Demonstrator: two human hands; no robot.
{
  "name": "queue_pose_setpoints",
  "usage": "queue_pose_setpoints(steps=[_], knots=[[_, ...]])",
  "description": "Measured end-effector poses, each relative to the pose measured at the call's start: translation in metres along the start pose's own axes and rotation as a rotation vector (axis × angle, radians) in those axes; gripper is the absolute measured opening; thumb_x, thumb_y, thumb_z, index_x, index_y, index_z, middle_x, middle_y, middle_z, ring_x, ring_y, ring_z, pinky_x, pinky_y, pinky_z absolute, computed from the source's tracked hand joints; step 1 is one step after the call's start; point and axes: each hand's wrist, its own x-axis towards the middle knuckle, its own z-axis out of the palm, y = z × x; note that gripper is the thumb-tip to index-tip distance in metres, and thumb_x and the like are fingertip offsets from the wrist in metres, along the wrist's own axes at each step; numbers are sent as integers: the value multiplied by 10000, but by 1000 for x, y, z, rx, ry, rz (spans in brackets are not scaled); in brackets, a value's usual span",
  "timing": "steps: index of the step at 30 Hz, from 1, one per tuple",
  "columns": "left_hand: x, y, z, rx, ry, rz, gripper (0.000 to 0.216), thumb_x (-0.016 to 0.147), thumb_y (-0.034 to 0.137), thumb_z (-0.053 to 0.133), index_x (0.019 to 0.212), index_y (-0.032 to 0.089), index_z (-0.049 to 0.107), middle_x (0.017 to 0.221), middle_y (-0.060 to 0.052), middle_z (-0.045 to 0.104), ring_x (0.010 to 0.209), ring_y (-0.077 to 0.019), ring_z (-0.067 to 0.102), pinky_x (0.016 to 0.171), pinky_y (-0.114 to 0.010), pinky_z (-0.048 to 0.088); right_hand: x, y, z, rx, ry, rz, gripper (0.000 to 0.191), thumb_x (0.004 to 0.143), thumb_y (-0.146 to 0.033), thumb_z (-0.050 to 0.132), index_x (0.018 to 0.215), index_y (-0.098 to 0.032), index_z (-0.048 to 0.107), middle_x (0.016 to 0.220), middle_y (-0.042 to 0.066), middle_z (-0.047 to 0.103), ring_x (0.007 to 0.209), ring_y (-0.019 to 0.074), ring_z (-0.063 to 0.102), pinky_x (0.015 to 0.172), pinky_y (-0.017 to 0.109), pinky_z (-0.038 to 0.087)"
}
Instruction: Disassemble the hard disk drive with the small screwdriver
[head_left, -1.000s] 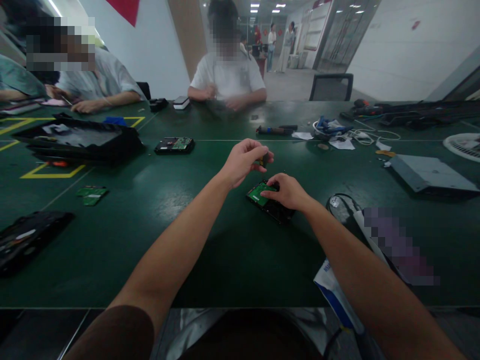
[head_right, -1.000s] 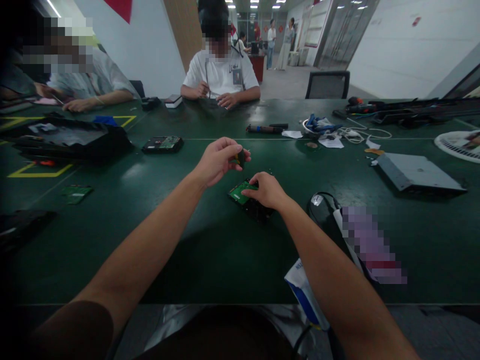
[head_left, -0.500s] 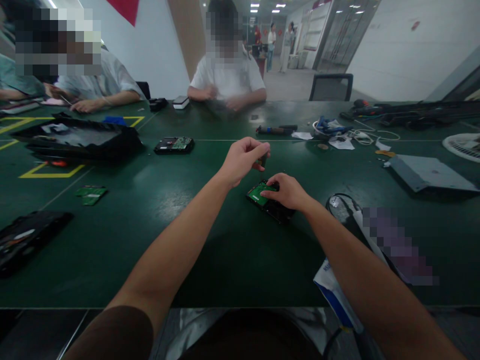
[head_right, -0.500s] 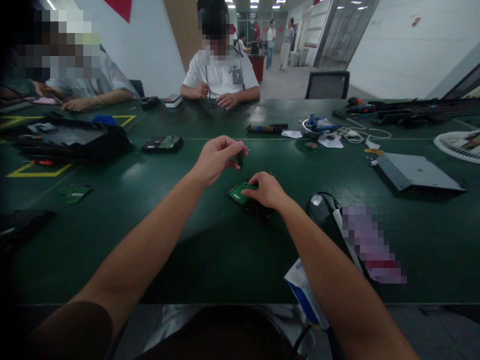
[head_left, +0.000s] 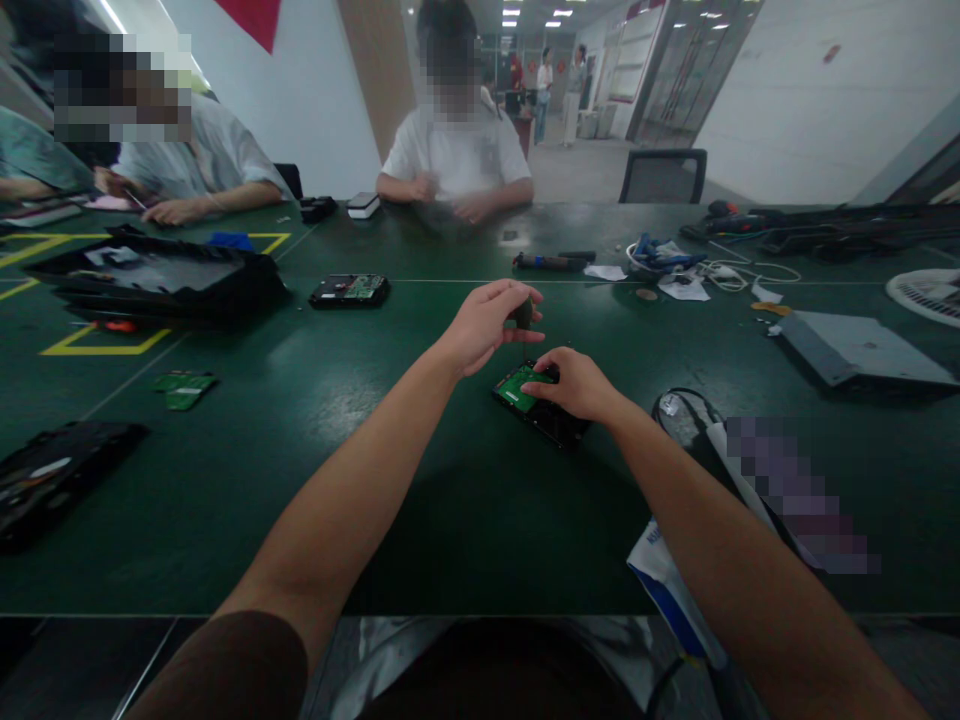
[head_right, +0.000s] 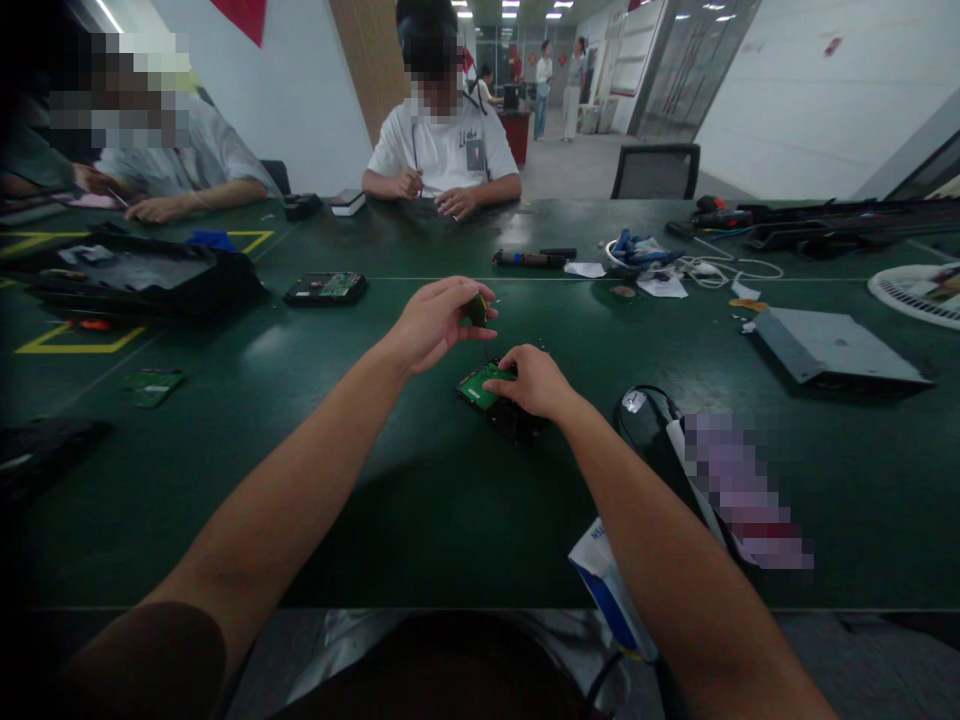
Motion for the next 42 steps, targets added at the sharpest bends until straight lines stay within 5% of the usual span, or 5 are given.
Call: queue_pose_setpoints(steps=[6,14,23,32,42], knots=[[1,-4,1,18,39,2,263,884,336,775,943,169,580,916,-63,703,876,-168,708,631,-230,591,1,2,2,20,2,-3,378,807,-500,804,1022,-198,729,1059,88,728,944,247,668,832,388,516],[0,-3,2,-61,-17,-19,230,980,365,603,999,161,706,1016,-84,685,906,-170,687,763,-317,638,1,0,1,-1,7,-10,390,809,-515,797,1023,-196,727,1051,91,730,931,254,669,810,389,514],[-1,-5,4,51,45,43,255,857,318,791,944,174,599,923,-52,700,851,-150,692,598,-207,563,1,0,1,-3,-4,5,384,809,-515,797,1022,-203,730,1073,87,727,954,244,663,834,376,510],[-3,1,7,31,4,5,172,976,304,585,952,166,683,1002,-75,691,954,-171,672,697,-269,630,0,0,0,-12,-1,1,382,815,-519,792,1019,-202,730,1065,90,733,937,245,668,813,377,514],[-1,-4,9,96,48,61,142,941,314,684,990,194,628,925,-34,668,836,-136,674,615,-228,591,2,0,1,-6,-19,22,386,818,-520,790,1026,-200,730,1062,87,723,941,245,661,827,386,512]])
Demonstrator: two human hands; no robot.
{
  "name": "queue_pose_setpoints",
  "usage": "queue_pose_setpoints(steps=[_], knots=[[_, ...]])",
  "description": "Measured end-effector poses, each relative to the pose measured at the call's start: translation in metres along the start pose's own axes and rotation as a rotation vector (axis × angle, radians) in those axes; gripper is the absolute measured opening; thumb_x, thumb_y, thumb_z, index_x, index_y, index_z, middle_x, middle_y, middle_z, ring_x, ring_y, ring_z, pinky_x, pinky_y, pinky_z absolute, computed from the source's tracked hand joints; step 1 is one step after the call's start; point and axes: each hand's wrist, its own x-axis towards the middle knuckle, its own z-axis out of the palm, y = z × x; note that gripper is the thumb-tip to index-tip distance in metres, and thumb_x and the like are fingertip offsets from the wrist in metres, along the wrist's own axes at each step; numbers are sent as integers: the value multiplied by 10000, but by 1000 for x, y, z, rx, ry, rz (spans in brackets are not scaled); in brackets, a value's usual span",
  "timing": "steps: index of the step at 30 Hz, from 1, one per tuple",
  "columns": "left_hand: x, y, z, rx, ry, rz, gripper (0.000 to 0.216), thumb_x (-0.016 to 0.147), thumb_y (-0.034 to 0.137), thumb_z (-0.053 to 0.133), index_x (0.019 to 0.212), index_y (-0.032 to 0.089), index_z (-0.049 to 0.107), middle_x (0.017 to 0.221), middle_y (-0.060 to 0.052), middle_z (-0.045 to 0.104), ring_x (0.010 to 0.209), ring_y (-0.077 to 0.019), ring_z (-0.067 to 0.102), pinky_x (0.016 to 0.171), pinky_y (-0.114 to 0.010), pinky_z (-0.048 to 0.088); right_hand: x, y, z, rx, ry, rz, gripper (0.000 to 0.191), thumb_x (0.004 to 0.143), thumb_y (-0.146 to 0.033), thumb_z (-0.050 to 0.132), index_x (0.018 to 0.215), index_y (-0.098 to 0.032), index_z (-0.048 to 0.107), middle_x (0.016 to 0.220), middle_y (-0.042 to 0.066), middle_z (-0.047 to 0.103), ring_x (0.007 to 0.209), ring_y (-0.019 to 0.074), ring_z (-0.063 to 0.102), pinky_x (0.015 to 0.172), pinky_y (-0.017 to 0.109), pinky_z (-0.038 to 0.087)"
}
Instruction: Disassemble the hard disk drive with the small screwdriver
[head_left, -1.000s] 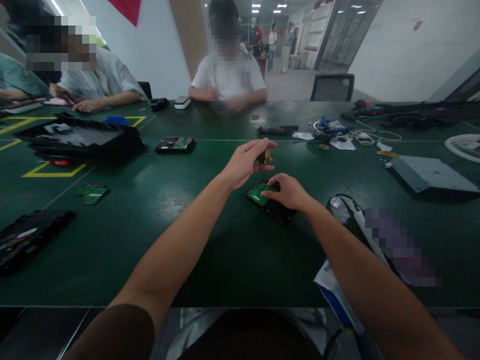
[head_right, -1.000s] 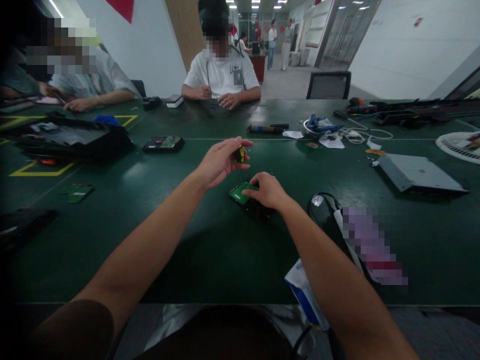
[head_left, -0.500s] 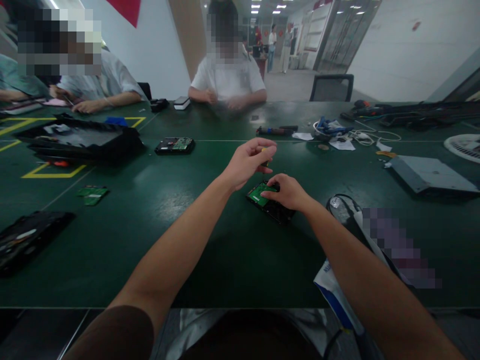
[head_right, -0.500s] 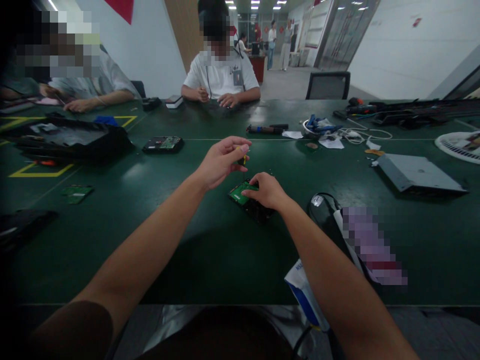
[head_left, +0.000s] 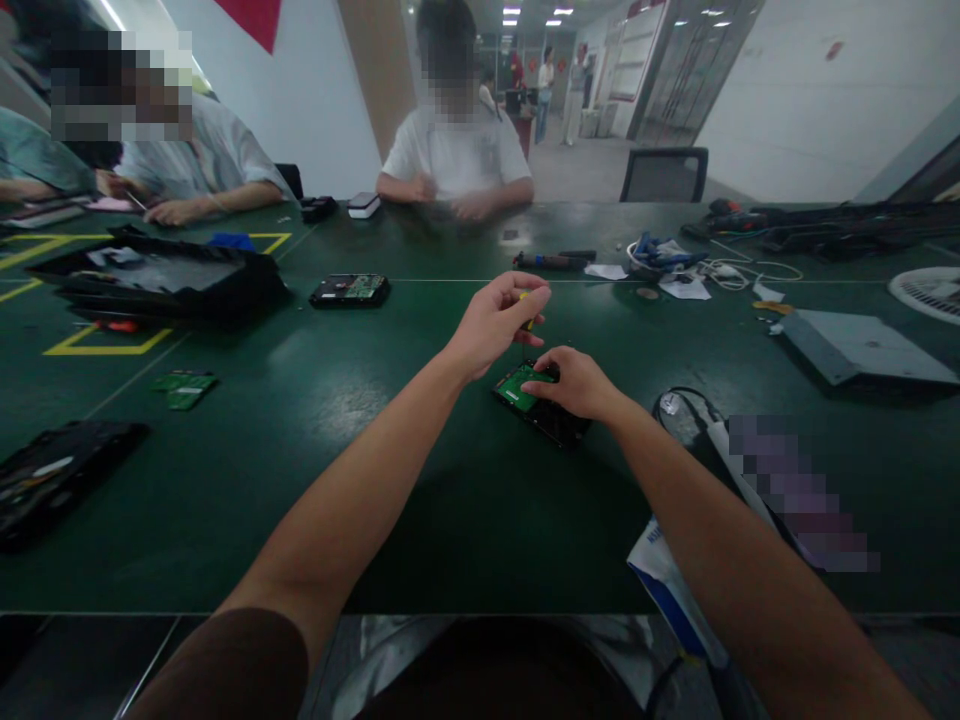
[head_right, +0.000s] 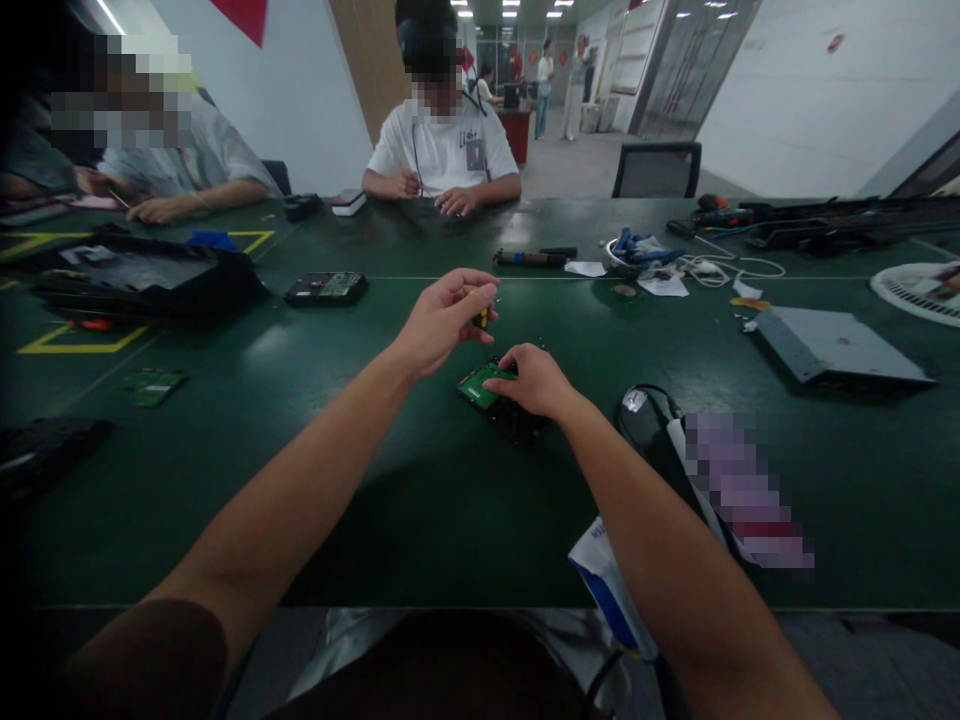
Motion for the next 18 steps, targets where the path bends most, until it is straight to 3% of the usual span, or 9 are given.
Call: queue_pose_setpoints(steps=[4,9,12,18], knots=[[0,3,-2,-21,-44,-30,173,1002,306,556,972,170,659,991,-70,678,904,-152,667,666,-255,621,-1,1,1,5,14,-8,387,811,-519,798,1027,-206,728,1083,92,722,969,250,665,848,392,516],[1,-1,-4,54,48,7,223,897,303,751,928,186,565,895,-61,698,814,-152,683,578,-223,567,0,1,1,14,6,-11,372,817,-504,796,1022,-201,725,1089,96,722,963,248,666,848,391,521],[1,-3,-3,83,42,36,257,871,310,782,988,209,578,836,-21,671,785,-138,673,546,-191,534,0,1,1,22,6,3,373,814,-507,797,1018,-204,725,1089,90,723,958,243,667,838,384,522],[1,0,-5,-10,-47,-8,216,971,373,605,915,171,658,997,-70,675,893,-155,668,651,-255,617,-1,0,-1,1,3,-3,378,813,-511,796,1026,-206,726,1083,85,727,955,246,669,825,378,515]])
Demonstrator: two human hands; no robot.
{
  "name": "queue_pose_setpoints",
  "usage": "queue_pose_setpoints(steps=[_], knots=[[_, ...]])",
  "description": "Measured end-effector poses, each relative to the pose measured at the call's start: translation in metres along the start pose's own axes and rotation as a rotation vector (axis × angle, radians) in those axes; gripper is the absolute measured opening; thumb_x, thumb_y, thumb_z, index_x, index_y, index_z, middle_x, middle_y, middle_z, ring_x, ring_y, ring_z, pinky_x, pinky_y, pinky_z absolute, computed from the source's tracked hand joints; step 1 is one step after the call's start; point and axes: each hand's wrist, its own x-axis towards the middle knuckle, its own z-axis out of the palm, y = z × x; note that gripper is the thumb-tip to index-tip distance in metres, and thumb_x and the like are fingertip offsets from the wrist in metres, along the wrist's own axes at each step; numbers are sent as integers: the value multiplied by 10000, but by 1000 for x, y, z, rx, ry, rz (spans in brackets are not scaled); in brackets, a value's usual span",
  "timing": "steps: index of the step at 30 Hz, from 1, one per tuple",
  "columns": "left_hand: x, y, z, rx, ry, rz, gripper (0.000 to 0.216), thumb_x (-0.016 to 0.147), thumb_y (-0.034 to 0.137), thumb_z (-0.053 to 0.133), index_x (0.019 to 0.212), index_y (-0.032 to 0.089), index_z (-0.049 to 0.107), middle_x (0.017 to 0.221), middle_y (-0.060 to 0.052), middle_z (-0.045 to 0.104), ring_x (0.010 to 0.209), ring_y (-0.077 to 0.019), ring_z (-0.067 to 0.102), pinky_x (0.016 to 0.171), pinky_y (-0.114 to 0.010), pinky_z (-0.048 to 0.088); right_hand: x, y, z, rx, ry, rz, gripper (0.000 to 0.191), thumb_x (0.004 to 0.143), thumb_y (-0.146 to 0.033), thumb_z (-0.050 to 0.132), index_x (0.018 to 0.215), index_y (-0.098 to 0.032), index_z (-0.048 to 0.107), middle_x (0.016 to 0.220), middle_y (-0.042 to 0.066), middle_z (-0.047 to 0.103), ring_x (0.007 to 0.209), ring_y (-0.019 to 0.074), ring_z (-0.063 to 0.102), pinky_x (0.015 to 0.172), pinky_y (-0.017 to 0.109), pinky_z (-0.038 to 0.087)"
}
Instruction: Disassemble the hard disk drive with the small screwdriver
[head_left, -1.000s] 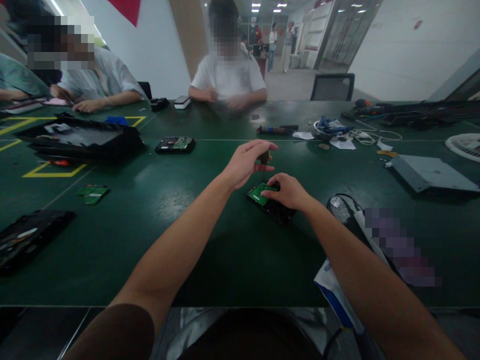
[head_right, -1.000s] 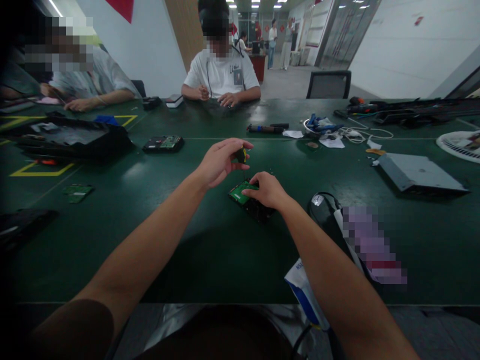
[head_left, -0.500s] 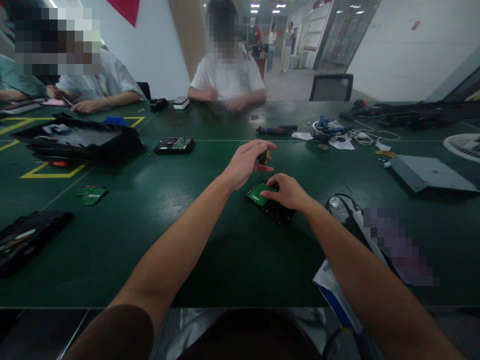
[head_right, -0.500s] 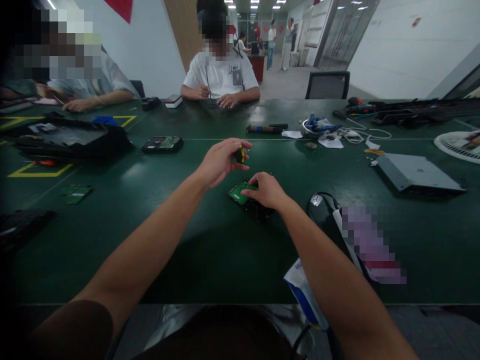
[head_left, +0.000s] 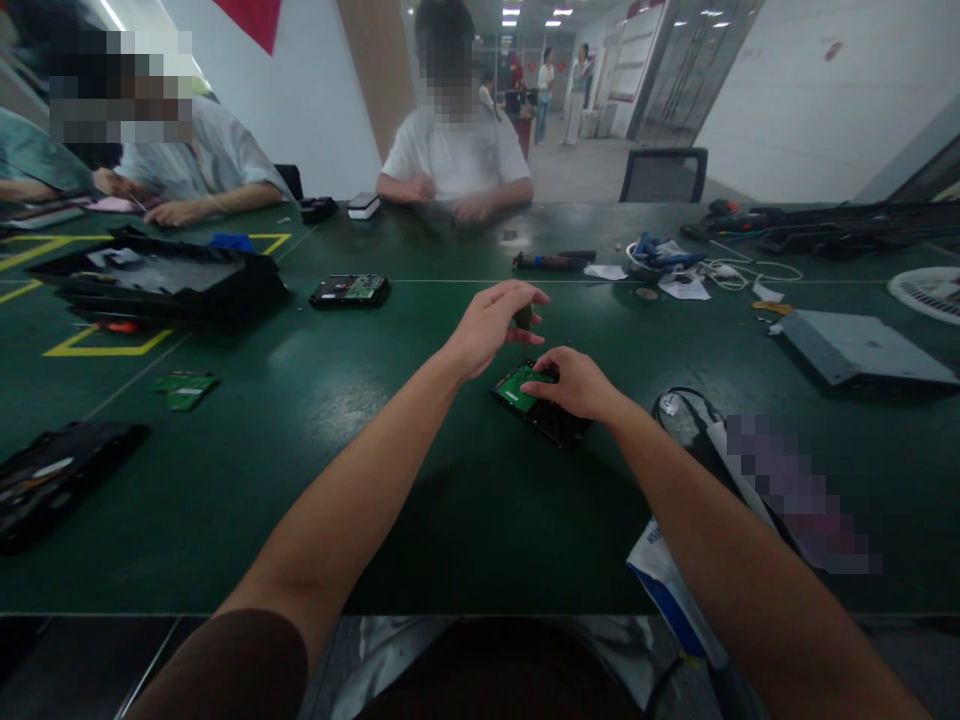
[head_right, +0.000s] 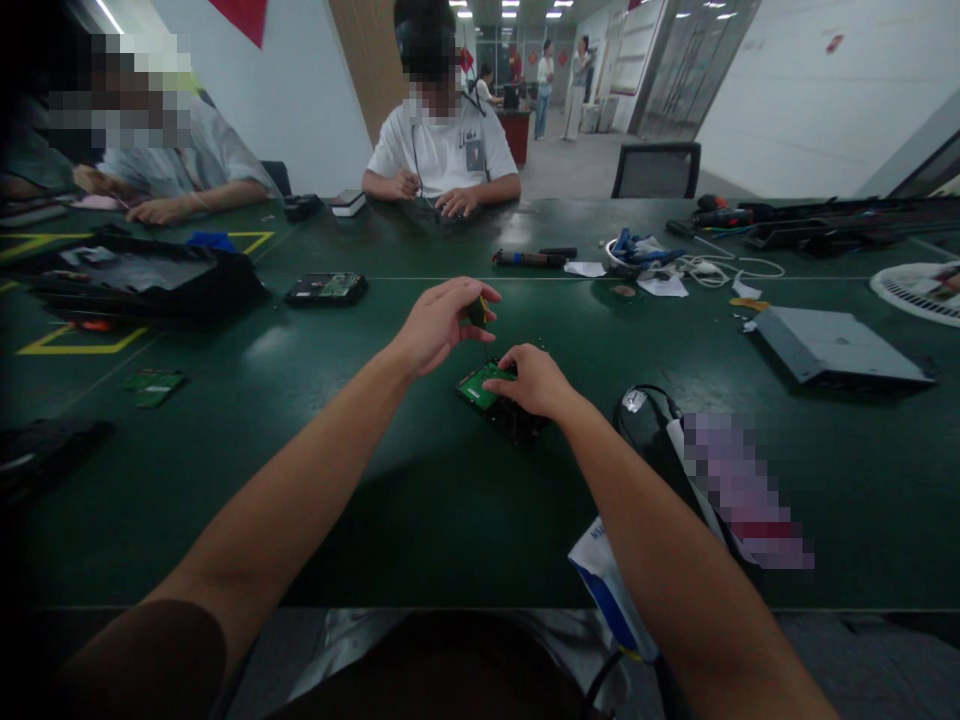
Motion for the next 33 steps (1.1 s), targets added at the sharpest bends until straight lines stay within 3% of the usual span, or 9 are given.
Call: queue_pose_setpoints(steps=[4,8,12,17,22,28,33], knots=[[0,-1,-1,-7,19,6,139,935,299,659,923,167,614,1000,-84,696,932,-179,696,652,-263,612,0,0,0,7,7,-16,378,815,-508,795,1028,-202,727,1083,94,726,953,248,666,827,382,513],[0,-6,3,133,119,82,221,867,252,759,1032,206,621,906,-39,686,837,-157,693,556,-202,543,0,0,1,-3,11,-12,367,819,-509,790,1014,-203,734,1065,91,728,940,248,665,830,386,514],[-1,-8,5,252,114,145,192,900,242,697,1090,218,693,888,-28,654,795,-151,657,547,-214,544,1,0,1,-10,12,-28,375,822,-522,782,1014,-203,736,1051,91,727,940,253,666,815,382,510],[-1,-8,0,360,87,209,340,914,211,657,1253,231,666,998,-44,654,876,-178,644,668,-271,567,1,0,1,1,12,-31,368,824,-511,784,1008,-197,731,1051,93,729,936,250,665,805,376,507],[-3,-6,-7,615,88,326,230,872,178,708,1092,243,709,943,-45,633,964,-218,585,892,-344,509,0,-1,1,-6,12,-18,383,818,-525,788,1016,-202,736,1074,98,730,957,262,668,825,392,511],[-3,-7,-11,624,-75,344,356,940,142,527,1282,223,587,1150,-76,636,961,-185,617,848,-304,511,0,-1,0,-15,11,-36,377,827,-522,778,1015,-199,733,1069,94,730,943,249,668,809,373,505],[-4,-7,-11,864,-70,446,300,933,236,644,1233,238,644,1115,-74,668,1047,-233,635,961,-367,496,0,-3,-1,-25,0,-11,364,818,-498,795,1017,-197,740,1068,94,736,951,248,669,830,379,508]])
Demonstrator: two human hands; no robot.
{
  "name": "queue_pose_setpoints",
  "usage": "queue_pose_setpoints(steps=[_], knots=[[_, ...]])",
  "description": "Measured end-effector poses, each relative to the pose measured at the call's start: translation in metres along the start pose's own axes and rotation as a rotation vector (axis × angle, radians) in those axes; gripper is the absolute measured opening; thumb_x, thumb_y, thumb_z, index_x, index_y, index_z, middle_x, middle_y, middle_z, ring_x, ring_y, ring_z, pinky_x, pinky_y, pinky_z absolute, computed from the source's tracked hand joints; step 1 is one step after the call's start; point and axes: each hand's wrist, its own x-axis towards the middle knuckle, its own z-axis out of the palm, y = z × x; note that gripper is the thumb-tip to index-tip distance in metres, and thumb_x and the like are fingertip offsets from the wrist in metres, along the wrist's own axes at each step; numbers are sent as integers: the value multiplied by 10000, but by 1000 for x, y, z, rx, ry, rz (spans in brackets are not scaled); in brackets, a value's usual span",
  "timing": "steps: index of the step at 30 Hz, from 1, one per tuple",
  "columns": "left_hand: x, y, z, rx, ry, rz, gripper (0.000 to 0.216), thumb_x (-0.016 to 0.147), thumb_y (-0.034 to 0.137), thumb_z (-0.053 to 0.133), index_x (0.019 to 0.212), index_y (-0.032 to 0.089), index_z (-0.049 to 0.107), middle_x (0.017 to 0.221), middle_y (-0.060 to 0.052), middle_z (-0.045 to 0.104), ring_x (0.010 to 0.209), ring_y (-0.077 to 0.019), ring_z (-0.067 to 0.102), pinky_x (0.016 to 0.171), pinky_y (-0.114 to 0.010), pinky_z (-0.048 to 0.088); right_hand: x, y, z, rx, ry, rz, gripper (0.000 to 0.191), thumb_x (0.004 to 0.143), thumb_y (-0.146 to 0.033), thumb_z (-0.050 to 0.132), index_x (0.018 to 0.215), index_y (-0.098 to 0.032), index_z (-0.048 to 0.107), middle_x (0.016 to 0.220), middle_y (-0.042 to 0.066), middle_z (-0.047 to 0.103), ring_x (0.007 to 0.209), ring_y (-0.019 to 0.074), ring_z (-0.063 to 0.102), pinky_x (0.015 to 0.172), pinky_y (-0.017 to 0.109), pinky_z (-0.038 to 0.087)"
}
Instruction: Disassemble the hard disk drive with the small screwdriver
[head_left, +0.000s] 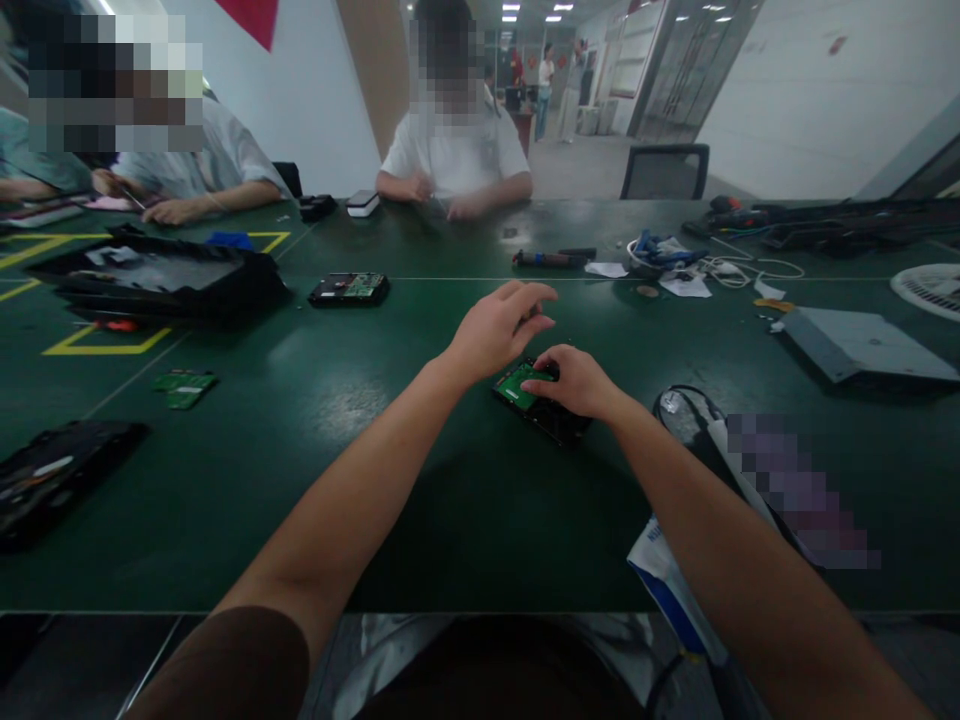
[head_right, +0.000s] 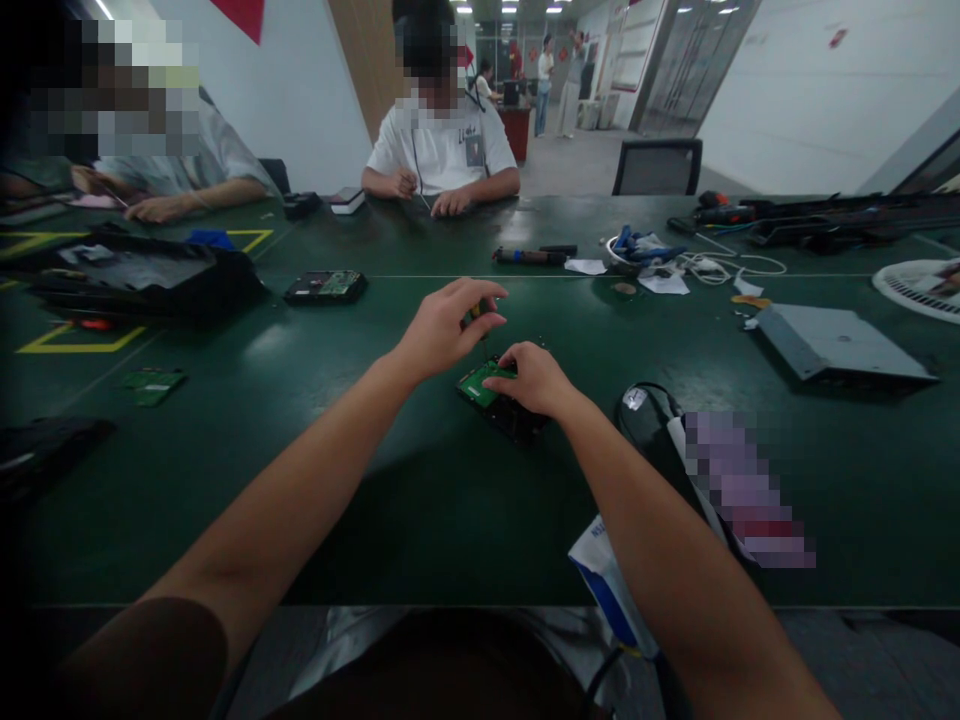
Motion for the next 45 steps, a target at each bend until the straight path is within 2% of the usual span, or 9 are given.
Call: queue_pose_setpoints(steps=[3,7,12,15,22,37,39,43,45], knots=[[1,2,-2,104,-20,6,360,940,236,634,1299,235,607,1215,-89,655,1124,-261,627,1018,-423,489,0,-1,0,-6,-2,8,375,824,-496,789,1028,-187,733,1071,98,734,954,254,670,825,385,511],[3,4,-7,104,-109,101,546,919,40,483,1445,187,482,1389,-134,557,1161,-228,618,1049,-415,487,0,-1,0,-7,-3,-2,389,831,-508,778,1037,-183,729,1083,103,731,956,258,669,819,386,511],[0,-1,-1,209,-172,108,390,943,72,512,1302,201,597,1221,-101,604,1098,-224,618,993,-394,517,0,1,1,-10,-2,-4,391,827,-518,778,1030,-187,732,1080,104,732,958,265,671,816,391,510],[-1,-5,1,225,-144,110,328,951,87,541,1250,202,614,1213,-96,610,1130,-226,607,1015,-393,507,0,1,1,-10,3,-14,397,828,-523,776,1032,-186,731,1075,104,731,952,264,670,814,390,507],[3,-3,-14,254,17,32,414,950,140,623,1356,205,574,1210,-102,615,1117,-242,616,996,-409,513,0,-1,1,-8,6,-13,391,830,-508,777,1037,-180,730,1094,103,728,966,261,666,834,389,508],[2,-5,-13,270,-7,20,349,939,171,644,1284,220,633,1190,-86,658,1070,-243,651,964,-422,538,-1,3,1,26,34,-27,358,846,-511,746,1022,-200,726,1063,101,744,952,270,695,841,413,547],[3,-1,-15,253,33,41,347,938,172,645,1281,214,633,1175,-85,660,1044,-236,656,940,-411,548,1,5,1,96,93,-28,322,861,-467,740,1037,-198,712,1066,102,744,943,260,702,845,418,564],[6,12,-16,139,169,90,352,945,187,641,1294,212,600,1187,-76,669,1086,-223,655,924,-381,561,1,4,-11,238,451,-41,240,911,-368,684,1069,-188,678,1091,111,735,972,244,704,906,435,578],[8,19,-13,57,202,81,345,952,195,631,1292,224,579,1194,-67,676,1080,-210,667,910,-368,571,-2,-3,-19,326,546,-132,250,940,-379,648,1116,-201,666,1144,107,727,1029,242,699,935,438,577]])
